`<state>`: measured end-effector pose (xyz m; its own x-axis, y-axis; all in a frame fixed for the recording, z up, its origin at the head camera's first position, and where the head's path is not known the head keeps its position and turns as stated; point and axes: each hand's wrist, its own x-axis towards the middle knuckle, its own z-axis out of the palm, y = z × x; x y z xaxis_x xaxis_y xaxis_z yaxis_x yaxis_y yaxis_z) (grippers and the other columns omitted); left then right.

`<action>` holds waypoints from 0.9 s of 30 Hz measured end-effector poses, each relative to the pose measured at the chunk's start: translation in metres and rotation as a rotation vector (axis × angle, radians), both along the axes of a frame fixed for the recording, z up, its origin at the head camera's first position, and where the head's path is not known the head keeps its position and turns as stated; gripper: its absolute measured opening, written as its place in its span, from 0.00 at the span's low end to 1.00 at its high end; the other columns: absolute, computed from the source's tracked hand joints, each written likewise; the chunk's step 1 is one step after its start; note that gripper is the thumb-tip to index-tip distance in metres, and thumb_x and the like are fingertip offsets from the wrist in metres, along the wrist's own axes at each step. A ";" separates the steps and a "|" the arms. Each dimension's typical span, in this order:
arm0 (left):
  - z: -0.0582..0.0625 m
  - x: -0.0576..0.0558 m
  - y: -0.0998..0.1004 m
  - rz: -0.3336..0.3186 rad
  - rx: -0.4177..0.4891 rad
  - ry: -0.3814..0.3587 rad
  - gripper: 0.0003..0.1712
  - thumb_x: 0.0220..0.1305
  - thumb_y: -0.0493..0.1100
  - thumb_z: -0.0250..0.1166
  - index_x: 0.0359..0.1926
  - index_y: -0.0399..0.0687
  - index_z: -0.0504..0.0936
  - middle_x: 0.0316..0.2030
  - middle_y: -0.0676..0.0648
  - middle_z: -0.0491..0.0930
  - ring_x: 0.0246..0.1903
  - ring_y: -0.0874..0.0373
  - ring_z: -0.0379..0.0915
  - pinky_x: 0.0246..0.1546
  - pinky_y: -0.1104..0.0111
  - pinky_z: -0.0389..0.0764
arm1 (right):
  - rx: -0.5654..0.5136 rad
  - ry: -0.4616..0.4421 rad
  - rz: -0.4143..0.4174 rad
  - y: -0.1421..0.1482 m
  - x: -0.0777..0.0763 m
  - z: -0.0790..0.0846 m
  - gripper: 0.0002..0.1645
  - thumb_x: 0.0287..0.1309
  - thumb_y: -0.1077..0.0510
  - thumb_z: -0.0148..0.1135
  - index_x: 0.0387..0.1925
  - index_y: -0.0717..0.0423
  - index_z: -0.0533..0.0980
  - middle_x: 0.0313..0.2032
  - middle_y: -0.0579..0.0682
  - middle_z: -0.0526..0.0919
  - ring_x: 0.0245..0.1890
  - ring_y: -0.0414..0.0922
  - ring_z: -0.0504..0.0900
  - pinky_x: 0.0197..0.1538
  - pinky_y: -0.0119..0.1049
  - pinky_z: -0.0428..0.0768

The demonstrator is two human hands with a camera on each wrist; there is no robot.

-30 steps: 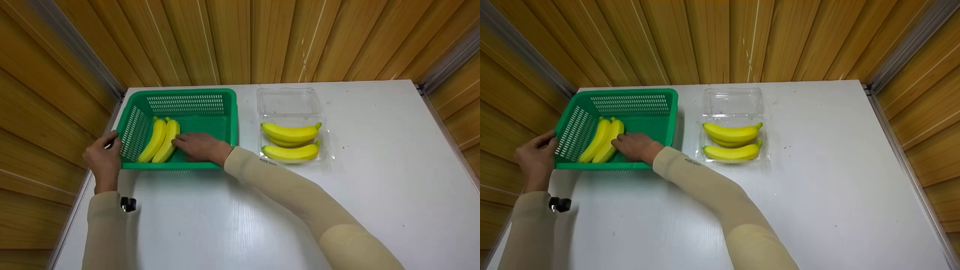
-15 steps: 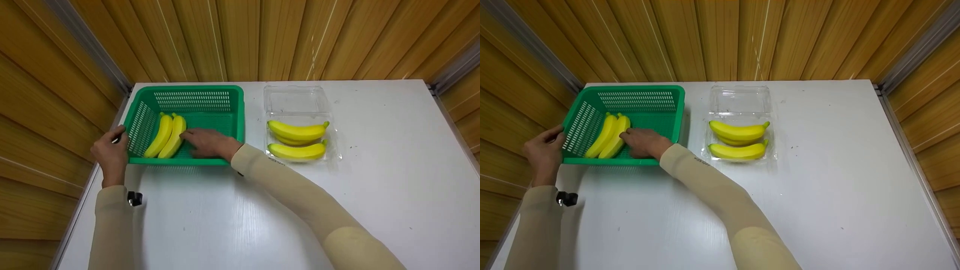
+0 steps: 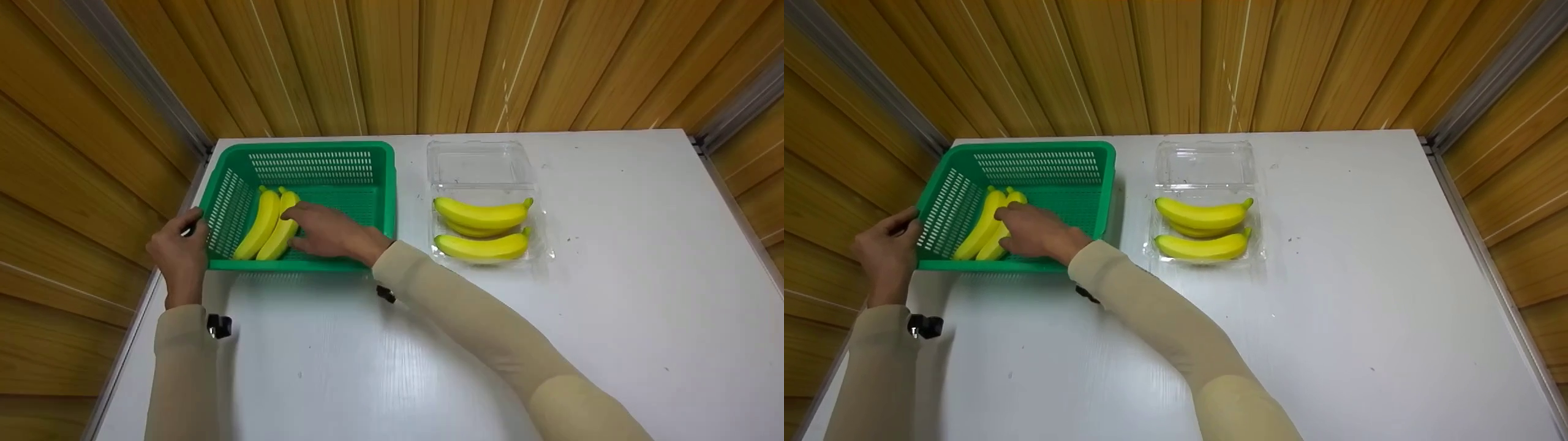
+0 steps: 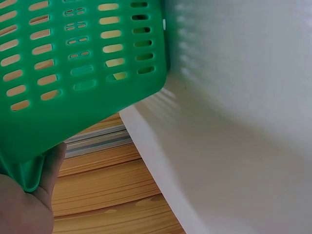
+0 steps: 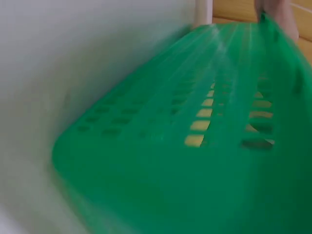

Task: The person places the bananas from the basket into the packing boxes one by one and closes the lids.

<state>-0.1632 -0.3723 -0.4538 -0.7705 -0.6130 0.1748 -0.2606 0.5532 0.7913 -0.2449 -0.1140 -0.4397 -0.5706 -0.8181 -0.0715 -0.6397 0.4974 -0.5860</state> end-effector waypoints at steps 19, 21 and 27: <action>-0.009 -0.002 -0.001 0.001 0.006 -0.003 0.18 0.78 0.40 0.62 0.64 0.46 0.86 0.61 0.44 0.85 0.58 0.53 0.80 0.59 0.62 0.82 | 0.096 0.049 0.108 -0.030 -0.010 -0.027 0.36 0.77 0.59 0.62 0.81 0.53 0.63 0.81 0.51 0.61 0.78 0.48 0.62 0.78 0.37 0.58; -0.009 -0.002 -0.001 0.005 0.014 -0.006 0.19 0.78 0.40 0.62 0.64 0.46 0.86 0.61 0.45 0.85 0.59 0.53 0.80 0.60 0.61 0.82 | 0.115 0.045 0.136 -0.030 -0.011 -0.028 0.37 0.78 0.61 0.61 0.82 0.53 0.62 0.82 0.51 0.59 0.79 0.49 0.59 0.79 0.37 0.56; -0.009 -0.004 -0.001 -0.010 0.001 0.014 0.18 0.77 0.39 0.63 0.64 0.45 0.86 0.60 0.44 0.85 0.59 0.53 0.81 0.60 0.61 0.82 | 0.155 0.246 0.197 -0.029 -0.014 -0.030 0.30 0.77 0.64 0.62 0.75 0.54 0.71 0.72 0.50 0.74 0.73 0.49 0.67 0.78 0.39 0.59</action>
